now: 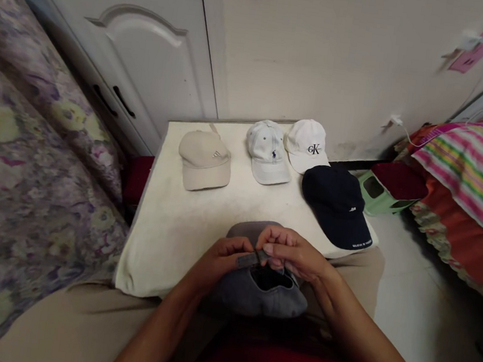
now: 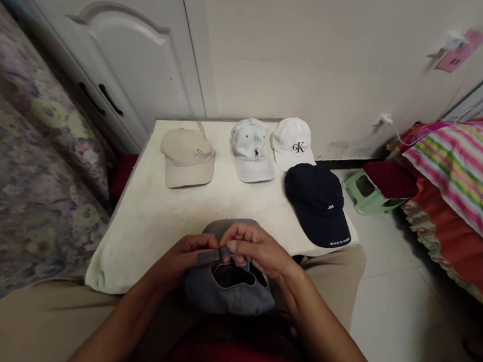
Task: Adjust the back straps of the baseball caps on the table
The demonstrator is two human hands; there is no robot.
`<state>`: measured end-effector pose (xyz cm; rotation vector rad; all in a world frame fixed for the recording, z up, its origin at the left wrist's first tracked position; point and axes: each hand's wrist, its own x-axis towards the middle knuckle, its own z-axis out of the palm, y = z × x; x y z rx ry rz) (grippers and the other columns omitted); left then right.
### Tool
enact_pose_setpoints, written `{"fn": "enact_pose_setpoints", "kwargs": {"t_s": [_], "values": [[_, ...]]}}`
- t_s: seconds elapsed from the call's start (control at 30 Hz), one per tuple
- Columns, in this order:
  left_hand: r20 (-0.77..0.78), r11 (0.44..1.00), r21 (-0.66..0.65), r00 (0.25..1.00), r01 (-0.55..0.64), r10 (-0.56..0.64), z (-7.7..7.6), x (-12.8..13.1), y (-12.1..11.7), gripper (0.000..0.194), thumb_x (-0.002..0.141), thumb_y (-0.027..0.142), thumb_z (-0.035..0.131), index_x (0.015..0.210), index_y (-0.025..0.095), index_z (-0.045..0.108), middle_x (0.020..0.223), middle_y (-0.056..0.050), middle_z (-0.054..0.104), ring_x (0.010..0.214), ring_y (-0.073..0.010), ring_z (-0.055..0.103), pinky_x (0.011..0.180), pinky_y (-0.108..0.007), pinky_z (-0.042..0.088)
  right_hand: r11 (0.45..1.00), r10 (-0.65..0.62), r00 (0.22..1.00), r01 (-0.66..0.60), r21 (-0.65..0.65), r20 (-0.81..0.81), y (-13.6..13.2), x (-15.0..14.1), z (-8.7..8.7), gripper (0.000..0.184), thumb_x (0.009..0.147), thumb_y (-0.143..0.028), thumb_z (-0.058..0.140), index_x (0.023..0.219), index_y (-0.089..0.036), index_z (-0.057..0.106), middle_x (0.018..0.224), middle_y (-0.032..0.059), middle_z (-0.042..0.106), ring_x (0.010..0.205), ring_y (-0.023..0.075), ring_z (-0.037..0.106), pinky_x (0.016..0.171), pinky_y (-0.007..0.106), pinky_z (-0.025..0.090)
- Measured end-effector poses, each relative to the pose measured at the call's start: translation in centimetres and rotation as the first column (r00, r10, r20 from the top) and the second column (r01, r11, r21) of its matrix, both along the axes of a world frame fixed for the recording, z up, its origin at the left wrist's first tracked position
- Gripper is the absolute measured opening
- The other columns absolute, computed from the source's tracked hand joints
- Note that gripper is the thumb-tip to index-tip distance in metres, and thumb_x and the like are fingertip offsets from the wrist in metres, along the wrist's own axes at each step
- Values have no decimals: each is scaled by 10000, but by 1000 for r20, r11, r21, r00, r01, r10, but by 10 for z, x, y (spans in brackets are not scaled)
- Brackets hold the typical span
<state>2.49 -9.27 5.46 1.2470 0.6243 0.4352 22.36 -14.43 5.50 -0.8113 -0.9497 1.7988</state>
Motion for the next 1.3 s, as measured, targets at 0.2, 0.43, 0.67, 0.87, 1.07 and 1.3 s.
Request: {"fn": "enact_pose_setpoints", "kwargs": {"t_s": [0.2,0.43,0.67,0.87,1.07,1.3], "values": [[-14,999,9,999,39,-39,9,2,4,203,812,338,700,720,159,675,694,2,611,634,-111,487,581,-225,333,997,2,999,-5,71,45,-1,1,9,140,808,-228,729,869,-147,633,665,-25,635,473,40,433,442,156,312],[-49,991,48,991,127,-125,33,21,9,214,800,349,705,736,146,677,715,-12,643,642,-123,524,602,-244,359,992,-66,995,58,110,78,-7,15,27,166,807,-252,738,843,-150,613,663,-22,637,482,44,429,448,165,308],[-105,986,72,984,149,-141,34,40,12,260,796,365,698,688,155,590,643,29,533,579,-98,434,541,-225,310,984,-151,980,137,115,132,-15,28,25,209,793,-295,771,858,-162,623,636,-49,603,485,47,424,453,172,290],[-105,980,118,983,162,-150,26,49,12,299,802,391,696,677,163,549,669,24,506,621,-111,441,561,-232,327,976,-218,964,215,35,153,-15,28,19,279,690,-274,851,805,-169,620,639,-69,571,527,50,452,495,170,319],[-153,962,195,975,189,-160,29,45,16,294,857,404,614,696,159,585,632,36,466,586,-99,384,538,-231,278,982,-186,973,185,25,139,-8,30,10,242,698,-237,837,802,-166,630,631,-68,577,525,49,463,494,168,322],[-73,941,173,957,290,-282,30,36,27,193,834,352,618,837,159,625,743,16,552,663,-120,460,600,-247,321,981,-196,975,196,12,103,-2,30,7,231,714,-224,826,823,-170,630,615,-74,559,505,45,435,469,167,294]]}}
